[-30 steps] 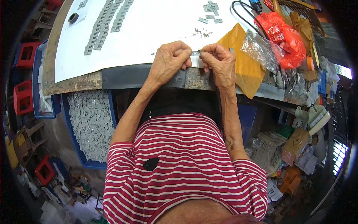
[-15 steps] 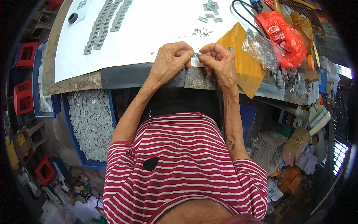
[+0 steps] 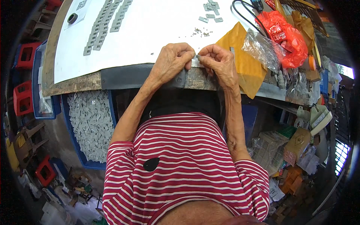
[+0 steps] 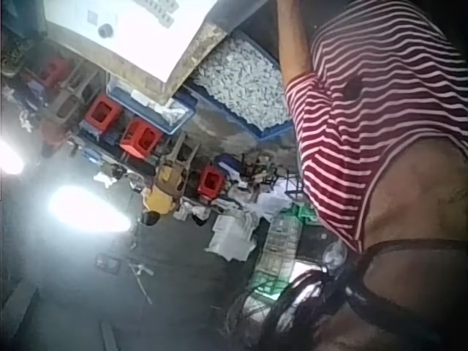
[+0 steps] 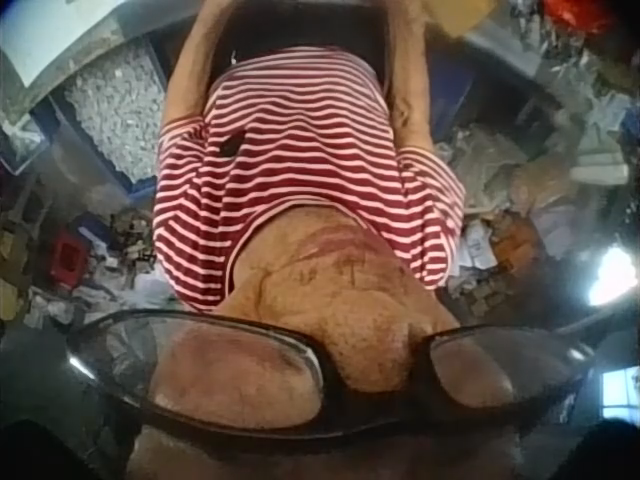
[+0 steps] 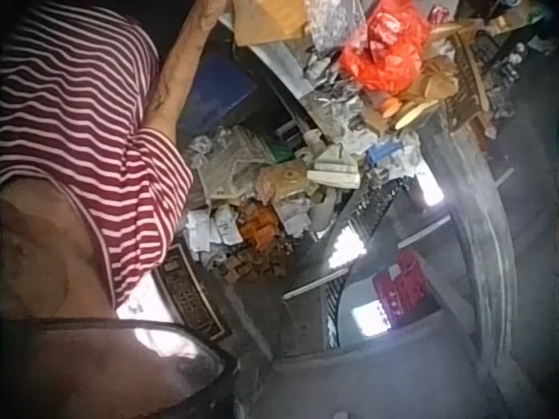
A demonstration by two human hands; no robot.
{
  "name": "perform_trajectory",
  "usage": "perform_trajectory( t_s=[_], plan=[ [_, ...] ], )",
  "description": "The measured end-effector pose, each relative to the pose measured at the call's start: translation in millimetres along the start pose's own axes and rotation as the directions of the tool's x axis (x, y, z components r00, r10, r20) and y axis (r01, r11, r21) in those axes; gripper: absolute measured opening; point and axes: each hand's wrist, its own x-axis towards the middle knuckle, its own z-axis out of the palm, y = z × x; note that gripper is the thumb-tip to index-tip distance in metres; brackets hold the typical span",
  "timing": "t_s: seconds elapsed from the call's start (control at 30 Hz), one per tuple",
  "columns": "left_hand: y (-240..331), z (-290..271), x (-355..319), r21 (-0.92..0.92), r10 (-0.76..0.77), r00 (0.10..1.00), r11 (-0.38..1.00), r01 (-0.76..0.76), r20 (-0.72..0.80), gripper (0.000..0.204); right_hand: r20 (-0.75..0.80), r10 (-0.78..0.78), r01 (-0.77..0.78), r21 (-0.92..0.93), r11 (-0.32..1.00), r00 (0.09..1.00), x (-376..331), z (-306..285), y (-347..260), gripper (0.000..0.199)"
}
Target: Inspecting and organizing small metal components on a workbench.
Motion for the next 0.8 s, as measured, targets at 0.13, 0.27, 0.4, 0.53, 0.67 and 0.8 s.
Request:
perform_trajectory(
  t_s=[0.13,0.27,0.4,0.53,0.67,0.8],
  plan=[
    [1.8,-2.2,0.9,-0.034,-0.048,0.999,0.998,0.049,0.018,0.022,-0.005,-0.047,0.047,0.007,0.999,0.999,-0.2,3.2,3.1,0.010],
    [-0.9,-3.1,1.5,-0.085,-0.061,0.998,0.994,0.062,0.013,0.022,-0.005,-0.012,0.012,0.071,0.997,1.000,-0.7,8.5,4.4,0.011],
    [0.2,-3.2,2.1,-0.091,-0.068,0.997,0.993,0.070,0.025,0.023,-0.027,-0.005,0.007,0.093,0.996,1.000,0.7,8.5,8.2,0.010],
    [-4.8,-5.2,3.1,-0.089,-0.078,0.994,0.992,0.085,0.071,0.021,-0.026,-0.047,0.050,0.109,0.993,0.999,0.9,11.5,11.1,0.007],
    [-3.2,-4.1,3.8,-0.125,-0.101,0.994,0.987,0.105,0.040,0.022,-0.133,-0.050,0.067,0.127,0.990,0.990,-2.9,21.2,12.5,0.005],
    [-4.6,-4.4,3.6,-0.122,-0.110,0.992,0.986,0.116,0.055,0.021,-0.170,-0.050,0.078,0.165,0.983,0.984,-2.8,23.9,14.3,0.005]
  ],
)
